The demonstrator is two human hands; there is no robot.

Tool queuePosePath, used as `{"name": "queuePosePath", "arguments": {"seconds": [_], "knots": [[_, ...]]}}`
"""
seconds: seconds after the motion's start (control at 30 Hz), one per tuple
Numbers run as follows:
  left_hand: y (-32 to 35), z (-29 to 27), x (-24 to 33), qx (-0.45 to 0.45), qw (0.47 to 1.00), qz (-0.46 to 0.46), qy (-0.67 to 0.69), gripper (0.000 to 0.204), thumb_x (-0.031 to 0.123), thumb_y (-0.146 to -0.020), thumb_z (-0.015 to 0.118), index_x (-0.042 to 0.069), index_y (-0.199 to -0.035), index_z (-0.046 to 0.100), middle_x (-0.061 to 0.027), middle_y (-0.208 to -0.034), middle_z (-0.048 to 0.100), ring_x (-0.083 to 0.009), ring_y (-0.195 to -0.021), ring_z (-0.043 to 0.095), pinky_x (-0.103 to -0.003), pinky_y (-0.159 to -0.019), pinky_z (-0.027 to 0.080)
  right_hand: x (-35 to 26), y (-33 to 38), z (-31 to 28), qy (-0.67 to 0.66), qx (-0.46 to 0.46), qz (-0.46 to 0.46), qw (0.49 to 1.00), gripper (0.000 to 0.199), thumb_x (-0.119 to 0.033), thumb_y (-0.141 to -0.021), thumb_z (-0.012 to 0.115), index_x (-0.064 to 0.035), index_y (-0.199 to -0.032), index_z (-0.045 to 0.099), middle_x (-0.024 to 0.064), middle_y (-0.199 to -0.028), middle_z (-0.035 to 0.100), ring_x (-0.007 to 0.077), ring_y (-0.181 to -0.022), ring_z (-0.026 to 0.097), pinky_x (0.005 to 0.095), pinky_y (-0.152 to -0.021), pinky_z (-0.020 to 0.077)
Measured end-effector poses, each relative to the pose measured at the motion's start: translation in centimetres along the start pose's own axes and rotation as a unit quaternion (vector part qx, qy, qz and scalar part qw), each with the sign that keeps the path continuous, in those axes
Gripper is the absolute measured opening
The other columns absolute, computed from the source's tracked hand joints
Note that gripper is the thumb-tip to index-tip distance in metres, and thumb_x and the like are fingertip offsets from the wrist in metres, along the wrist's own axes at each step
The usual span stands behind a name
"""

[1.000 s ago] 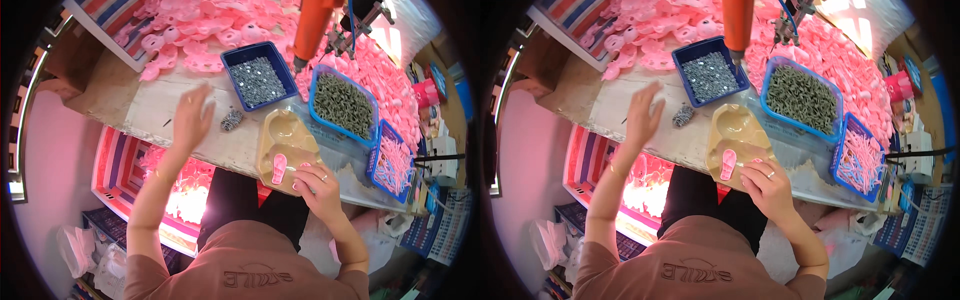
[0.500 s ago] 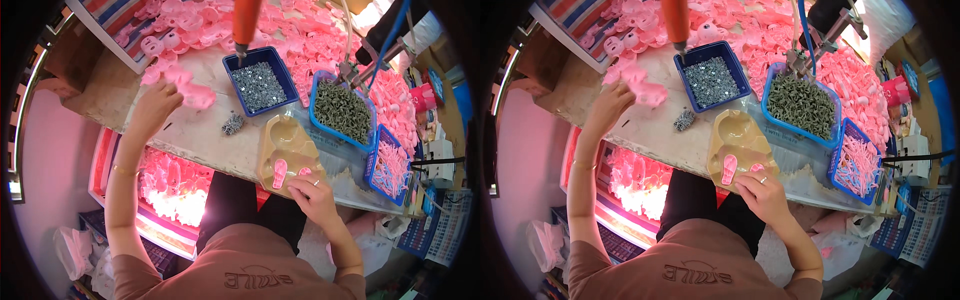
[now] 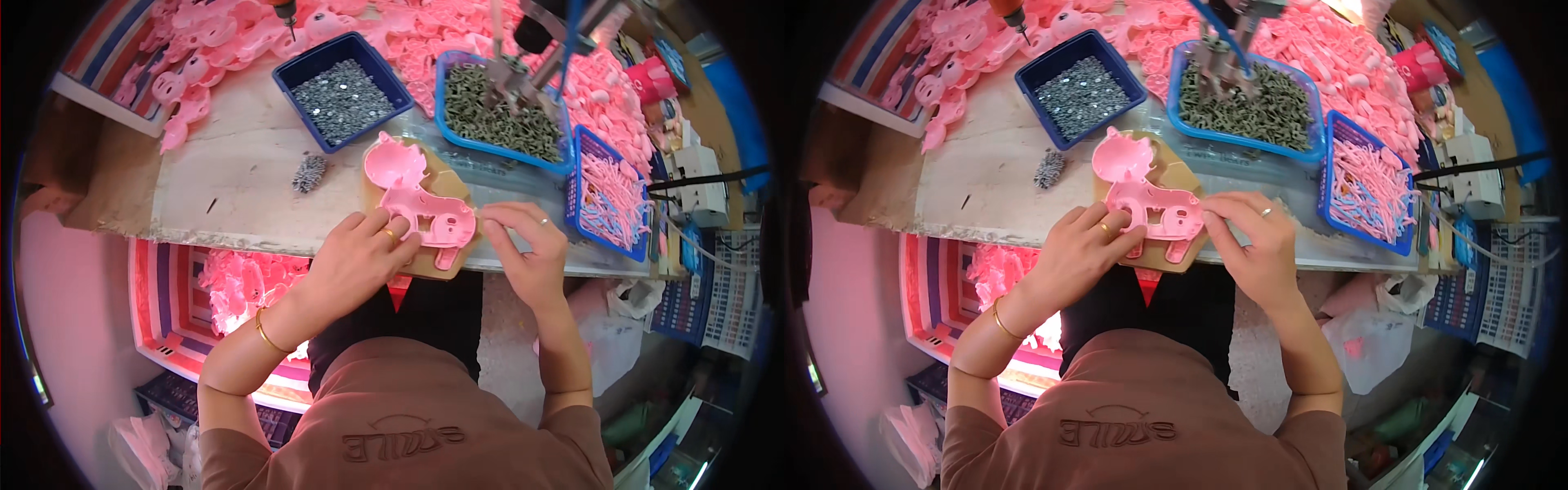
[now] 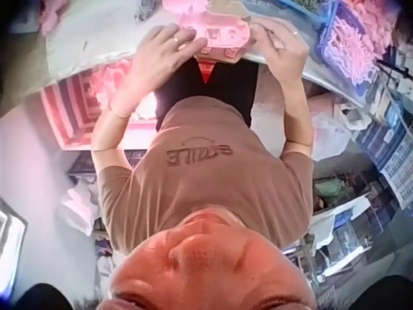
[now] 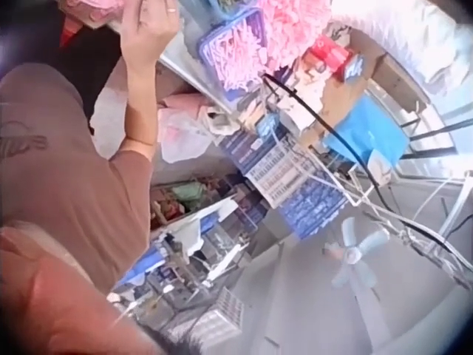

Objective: Assemble pink plastic toy components at a factory workbench using a pneumatic tool.

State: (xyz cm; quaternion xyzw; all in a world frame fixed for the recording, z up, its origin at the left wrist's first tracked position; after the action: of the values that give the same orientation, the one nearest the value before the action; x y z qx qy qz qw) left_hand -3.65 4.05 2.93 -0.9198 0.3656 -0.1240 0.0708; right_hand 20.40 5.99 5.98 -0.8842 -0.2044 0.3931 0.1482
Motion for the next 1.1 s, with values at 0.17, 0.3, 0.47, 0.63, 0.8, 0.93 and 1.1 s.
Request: {"name": "queuePosePath", "arguments": {"seconds": [0.17,0.3,0.47,0.63,0.8,0.93,1.1], "knots": [[0.3,0.7,0.2,0.059,0.996,-0.019,0.062,0.048,0.019,-0.076,0.074,0.013,-0.122,0.063,-0.0038,-0.116,0.061,-0.0233,-0.094,0.057,-0.035,-0.081,0.049,0.8,0.6,-0.8,0.011,-0.110,-0.009,0.994,0.038,-0.011,-0.079,0.077,-0.0038,-0.115,0.067,0.0128,-0.113,0.067,0.0296,-0.104,0.063,0.0375,-0.091,0.0491],[-1.3,0.4,-0.1,0.091,0.992,-0.059,0.068,0.056,0.028,-0.081,0.073,0.008,-0.130,0.057,-0.0092,-0.134,0.055,-0.0299,-0.118,0.053,-0.043,-0.099,0.045,2.1,0.8,0.5,0.014,-0.143,-0.027,0.989,0.052,-0.017,-0.077,0.079,-0.0055,-0.124,0.063,0.0128,-0.120,0.064,0.0309,-0.110,0.059,0.0402,-0.096,0.0464],[-1.9,2.1,-0.4,0.067,0.988,-0.088,0.111,0.064,0.027,-0.077,0.076,0.011,-0.136,0.054,-0.0113,-0.141,0.051,-0.0358,-0.127,0.046,-0.049,-0.109,0.036,2.7,0.7,0.8,0.002,-0.166,-0.032,0.986,0.052,-0.020,-0.078,0.079,-0.0055,-0.125,0.063,0.0117,-0.118,0.065,0.0313,-0.106,0.060,0.0412,-0.095,0.0465],[-2.0,1.9,-0.4,0.068,0.985,-0.085,0.131,0.062,0.027,-0.078,0.076,0.009,-0.134,0.056,-0.0120,-0.141,0.052,-0.0359,-0.129,0.045,-0.049,-0.110,0.035,3.0,0.7,0.7,0.059,-0.166,-0.064,0.982,0.051,-0.023,-0.076,0.079,-0.0064,-0.122,0.064,0.0095,-0.115,0.067,0.0294,-0.103,0.060,0.0409,-0.091,0.0468],[-2.0,2.0,-0.5,0.062,0.988,-0.079,0.116,0.060,0.024,-0.078,0.076,0.008,-0.132,0.057,-0.0117,-0.143,0.052,-0.0356,-0.133,0.044,-0.049,-0.112,0.035,2.1,1.0,0.8,0.150,-0.148,-0.111,0.971,0.050,-0.027,-0.074,0.079,-0.0083,-0.119,0.066,0.0057,-0.113,0.068,0.0255,-0.102,0.060,0.0412,-0.092,0.0442],[-1.6,2.5,-0.3,0.064,0.982,-0.106,0.144,0.060,0.022,-0.077,0.077,0.008,-0.132,0.058,-0.0116,-0.144,0.052,-0.0357,-0.135,0.043,-0.047,-0.112,0.036,1.8,0.8,0.8,0.175,-0.141,-0.113,0.968,0.047,-0.030,-0.074,0.079,-0.0109,-0.115,0.068,0.0023,-0.114,0.067,0.0230,-0.102,0.060,0.0418,-0.094,0.0403],[-1.4,2.4,-0.2,0.079,0.983,-0.093,0.141,0.058,0.025,-0.078,0.076,0.007,-0.130,0.058,-0.0129,-0.141,0.053,-0.0359,-0.131,0.046,-0.049,-0.111,0.037,1.9,1.1,0.7,0.154,-0.166,-0.091,0.970,0.044,-0.030,-0.075,0.079,-0.0122,-0.113,0.069,0.0010,-0.113,0.068,0.0217,-0.102,0.059,0.0424,-0.095,0.0389]]}}
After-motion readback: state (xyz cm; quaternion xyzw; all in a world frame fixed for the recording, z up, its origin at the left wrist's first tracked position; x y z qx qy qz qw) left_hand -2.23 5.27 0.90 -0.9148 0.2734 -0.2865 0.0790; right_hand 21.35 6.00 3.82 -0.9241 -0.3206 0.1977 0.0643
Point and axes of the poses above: each hand's wrist, its own y-axis away from the middle knuckle, its own z-axis out of the palm, x = y × z, the point moved 1 cm from there along -y, towards the middle knuckle
